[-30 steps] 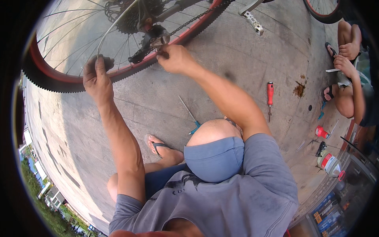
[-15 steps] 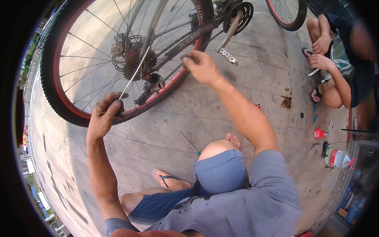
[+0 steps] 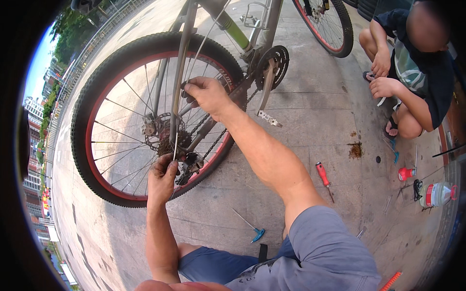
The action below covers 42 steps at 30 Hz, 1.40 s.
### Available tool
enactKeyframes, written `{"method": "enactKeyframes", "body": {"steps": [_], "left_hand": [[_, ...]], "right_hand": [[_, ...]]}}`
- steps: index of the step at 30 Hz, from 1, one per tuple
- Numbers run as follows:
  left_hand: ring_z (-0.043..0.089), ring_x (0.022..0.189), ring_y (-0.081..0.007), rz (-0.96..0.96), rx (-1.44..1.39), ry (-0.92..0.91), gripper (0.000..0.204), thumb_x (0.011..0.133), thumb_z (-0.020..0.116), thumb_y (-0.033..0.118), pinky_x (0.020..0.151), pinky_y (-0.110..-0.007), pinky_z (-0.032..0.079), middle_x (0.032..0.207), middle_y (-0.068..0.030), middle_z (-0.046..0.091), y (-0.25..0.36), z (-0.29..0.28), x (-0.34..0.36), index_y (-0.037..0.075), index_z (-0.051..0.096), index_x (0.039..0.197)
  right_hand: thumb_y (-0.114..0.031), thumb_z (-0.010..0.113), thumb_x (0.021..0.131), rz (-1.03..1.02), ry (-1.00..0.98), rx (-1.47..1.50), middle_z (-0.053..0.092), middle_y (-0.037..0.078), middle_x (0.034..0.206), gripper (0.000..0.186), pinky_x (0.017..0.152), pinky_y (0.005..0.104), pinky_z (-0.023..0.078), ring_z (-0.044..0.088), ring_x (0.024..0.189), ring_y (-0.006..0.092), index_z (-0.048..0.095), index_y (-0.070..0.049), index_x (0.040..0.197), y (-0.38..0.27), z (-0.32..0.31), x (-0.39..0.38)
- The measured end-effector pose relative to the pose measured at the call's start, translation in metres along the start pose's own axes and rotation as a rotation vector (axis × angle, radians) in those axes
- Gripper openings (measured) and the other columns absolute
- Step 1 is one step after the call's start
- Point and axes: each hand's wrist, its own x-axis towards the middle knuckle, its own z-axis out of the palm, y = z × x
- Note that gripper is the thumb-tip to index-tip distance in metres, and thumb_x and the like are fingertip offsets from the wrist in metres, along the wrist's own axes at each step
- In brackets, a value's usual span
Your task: The person sits on the ground and adjusts the rear derailleur and chain of a bicycle using a screwdriver and hands. They manipulate the derailleur cable and chain, then test the wheel rotation to check the adjustment.
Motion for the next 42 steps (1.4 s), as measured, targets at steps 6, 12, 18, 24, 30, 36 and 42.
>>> {"method": "enactKeyframes", "body": {"steps": [6,12,18,24,30,36,42], "left_hand": [[0.053,0.073,-0.0050,-0.110,-0.013,0.041,0.015,0.091,0.060,0.006,0.066,-0.021,0.044,0.083,0.0005,0.062,-0.005,0.000,-0.001,-0.002,0.062,0.104],[0.054,0.078,-0.0055,-0.123,-0.029,0.063,0.013,0.091,0.059,0.006,0.070,-0.021,0.044,0.086,-0.0002,0.063,-0.008,0.002,0.003,-0.002,0.061,0.101],[0.054,0.077,-0.0059,-0.063,0.054,0.119,0.013,0.091,0.058,0.006,0.070,-0.022,0.044,0.088,-0.0019,0.067,-0.009,0.006,0.009,-0.003,0.063,0.100],[0.056,0.073,-0.0084,0.093,0.116,0.166,0.011,0.090,0.060,0.007,0.067,-0.024,0.046,0.081,-0.0034,0.067,-0.020,0.009,0.015,-0.002,0.064,0.094],[0.054,0.071,-0.0075,0.081,0.235,0.176,0.012,0.089,0.063,0.008,0.066,-0.023,0.045,0.080,-0.0024,0.064,-0.019,0.005,0.015,-0.002,0.063,0.095],[0.053,0.070,-0.0076,0.132,0.304,0.219,0.011,0.088,0.063,0.007,0.064,-0.024,0.045,0.076,-0.0030,0.063,-0.019,0.007,0.015,-0.003,0.063,0.090],[0.051,0.067,-0.0078,0.169,0.364,0.221,0.011,0.088,0.062,0.007,0.062,-0.025,0.044,0.073,-0.0034,0.061,-0.017,0.006,0.016,-0.003,0.062,0.087]], "right_hand": [[-0.010,0.058,0.093,-0.057,-0.061,-0.025,0.063,-0.001,0.084,0.011,0.063,0.0218,0.046,0.055,0.075,0.0056,0.065,-0.003,0.097,-0.007,-0.002,0.004],[-0.009,0.059,0.092,-0.139,-0.083,0.043,0.062,-0.001,0.083,0.010,0.062,0.0226,0.047,0.056,0.072,0.0061,0.064,-0.002,0.097,-0.021,-0.009,0.013],[-0.008,0.059,0.092,-0.193,-0.050,0.094,0.062,0.000,0.082,0.008,0.062,0.0222,0.047,0.056,0.069,0.0073,0.062,-0.002,0.095,-0.024,0.000,0.014],[-0.009,0.058,0.093,-0.229,0.081,0.003,0.061,0.002,0.085,0.009,0.063,0.0247,0.052,0.057,0.075,0.0089,0.060,-0.001,0.098,-0.025,0.002,0.014],[-0.008,0.058,0.093,-0.352,0.144,-0.026,0.061,0.002,0.084,0.010,0.063,0.0260,0.053,0.057,0.073,0.0095,0.060,0.000,0.098,-0.032,0.008,0.013],[-0.007,0.057,0.092,-0.386,0.214,-0.133,0.063,0.004,0.086,0.010,0.065,0.0255,0.053,0.060,0.076,0.0104,0.061,0.001,0.098,-0.036,0.004,0.011],[-0.006,0.056,0.092,-0.405,0.205,-0.070,0.063,0.005,0.086,0.009,0.065,0.0269,0.054,0.060,0.078,0.0111,0.061,0.001,0.097,-0.036,0.005,0.008]]}}
